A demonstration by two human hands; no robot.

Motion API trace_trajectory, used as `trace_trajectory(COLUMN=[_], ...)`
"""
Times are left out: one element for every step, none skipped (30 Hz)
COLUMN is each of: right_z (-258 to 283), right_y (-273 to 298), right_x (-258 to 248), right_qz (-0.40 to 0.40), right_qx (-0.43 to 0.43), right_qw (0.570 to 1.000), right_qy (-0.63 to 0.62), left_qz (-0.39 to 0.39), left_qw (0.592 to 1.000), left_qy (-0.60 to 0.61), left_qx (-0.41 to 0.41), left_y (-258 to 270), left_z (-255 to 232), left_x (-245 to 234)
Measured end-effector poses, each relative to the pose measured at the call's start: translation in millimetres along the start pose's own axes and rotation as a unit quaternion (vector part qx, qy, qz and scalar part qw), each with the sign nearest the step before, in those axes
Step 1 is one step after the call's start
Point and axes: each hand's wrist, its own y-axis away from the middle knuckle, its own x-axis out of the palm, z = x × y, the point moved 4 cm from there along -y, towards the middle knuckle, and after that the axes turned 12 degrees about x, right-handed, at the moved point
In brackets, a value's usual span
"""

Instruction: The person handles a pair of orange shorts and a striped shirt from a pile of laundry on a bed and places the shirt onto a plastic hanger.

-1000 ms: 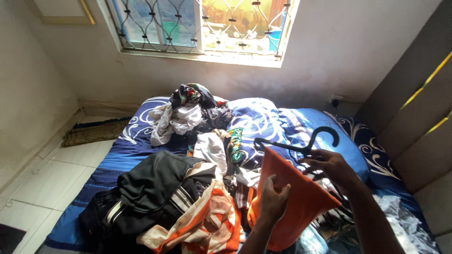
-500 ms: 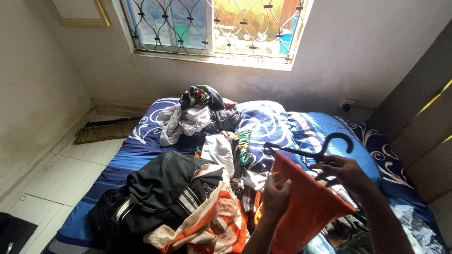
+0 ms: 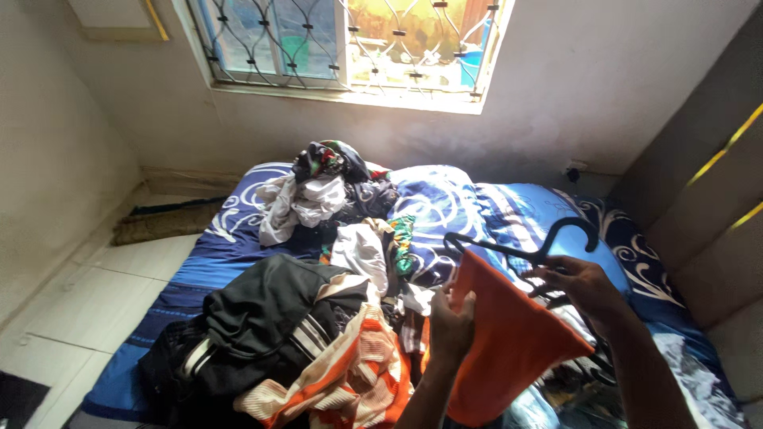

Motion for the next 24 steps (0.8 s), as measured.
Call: trace_trajectory(right_z=[4.0, 7.8, 11.4, 17.4, 23.7, 30.3, 36.3, 41.8, 47.0, 53.4, 59.2, 64.6, 68.9, 72.0, 71.6, 70.3, 68.3, 69.2, 69.2, 68.1, 64.6, 59.0, 53.0, 50.9], right_y=[1.8, 4.0, 5.8, 6.4, 8.4, 11.3, 16.4, 23.5, 29.7, 35.2, 40.9, 48.0, 54.8, 60.1, 63.8, 66.3, 67.5, 68.3, 69.0, 68.1, 64.4, 60.7, 58.1, 55.2], right_x=[1.5, 1.9, 2.3, 5.4, 7.6, 10.6, 12.2, 12.4, 11.7, 9.2, 5.7, 1.9, -2.5, -5.9, -11.0, -16.2, -20.4, -21.2, -22.2, -21.3, -17.0, -10.1, -5.7, -1.9], right_qz=[-0.003, -0.006, -0.01, -0.012, -0.013, -0.007, 0.0, 0.005, -0.01, -0.026, -0.042, -0.039, -0.036, -0.032, -0.058, -0.084, -0.109, -0.096, -0.083, -0.068, -0.058, -0.048, -0.038, -0.018], right_qx=[-0.015, -0.03, -0.035, -0.041, -0.047, -0.054, -0.062, -0.07, -0.058, -0.046, -0.034, -0.046, -0.059, -0.071, -0.052, -0.034, -0.015, -0.036, -0.057, -0.076, -0.068, -0.058, -0.048, -0.067], right_qw=[1.0, 1.0, 0.999, 0.999, 0.998, 0.998, 0.997, 0.996, 0.998, 0.998, 0.999, 0.998, 0.998, 0.997, 0.997, 0.996, 0.994, 0.994, 0.994, 0.994, 0.996, 0.997, 0.998, 0.997], right_qy=[-0.001, -0.002, -0.01, -0.019, -0.028, -0.036, -0.045, -0.053, -0.037, -0.021, -0.004, -0.01, -0.015, -0.021, -0.023, -0.024, -0.025, -0.029, -0.034, -0.039, -0.027, -0.015, -0.002, -0.019], left_qz=[-0.017, -0.034, -0.02, -0.008, 0.005, 0.015, 0.026, 0.038, 0.05, 0.063, 0.076, 0.11, 0.143, 0.18, 0.215, 0.243, 0.264, 0.244, 0.223, 0.201, 0.16, 0.115, 0.068, 0.109], left_qw=[0.999, 0.995, 0.993, 0.988, 0.981, 0.971, 0.959, 0.961, 0.96, 0.962, 0.963, 0.963, 0.958, 0.948, 0.932, 0.914, 0.895, 0.896, 0.896, 0.895, 0.931, 0.952, 0.957, 0.951], left_qy=[0.007, 0.014, -0.016, -0.048, -0.08, -0.114, -0.148, -0.15, -0.153, -0.16, -0.167, -0.198, -0.225, -0.254, -0.291, -0.321, -0.34, -0.343, -0.345, -0.349, -0.318, -0.283, -0.242, -0.256], left_qx=[0.044, 0.088, 0.117, 0.148, 0.178, 0.209, 0.239, 0.229, 0.229, 0.211, 0.195, 0.149, 0.107, 0.065, -0.001, -0.061, -0.116, -0.141, -0.165, -0.192, -0.079, 0.034, 0.145, 0.136], left_y=[5.8, 10.5, 15.5, 22.1, 30.3, 36.7, 41.4, 44.1, 44.8, 43.6, 42.1, 36.1, 37.3, 40.9, 47.9, 56.3, 64.0, 68.8, 73.4, 76.3, 70.8, 68.2, 66.6, 60.7], left_z=[-8.7, -16.1, -21.3, -26.1, -29.7, -31.2, -29.6, -22.3, -15.0, -3.2, 10.2, 29.0, 47.9, 66.2, 84.3, 99.3, 110.7, 116.6, 123.4, 133.7, 138.6, 147.1, 158.6, 182.4], left_x=[4.9, 9.2, 19.5, 35.5, 54.1, 68.5, 77.0, 81.6, 89.8, 91.5, 91.9, 85.0, 78.5, 69.2, 57.4, 44.4, 32.8, 27.3, 23.1, 19.3, 26.5, 37.3, 42.3, 44.7])
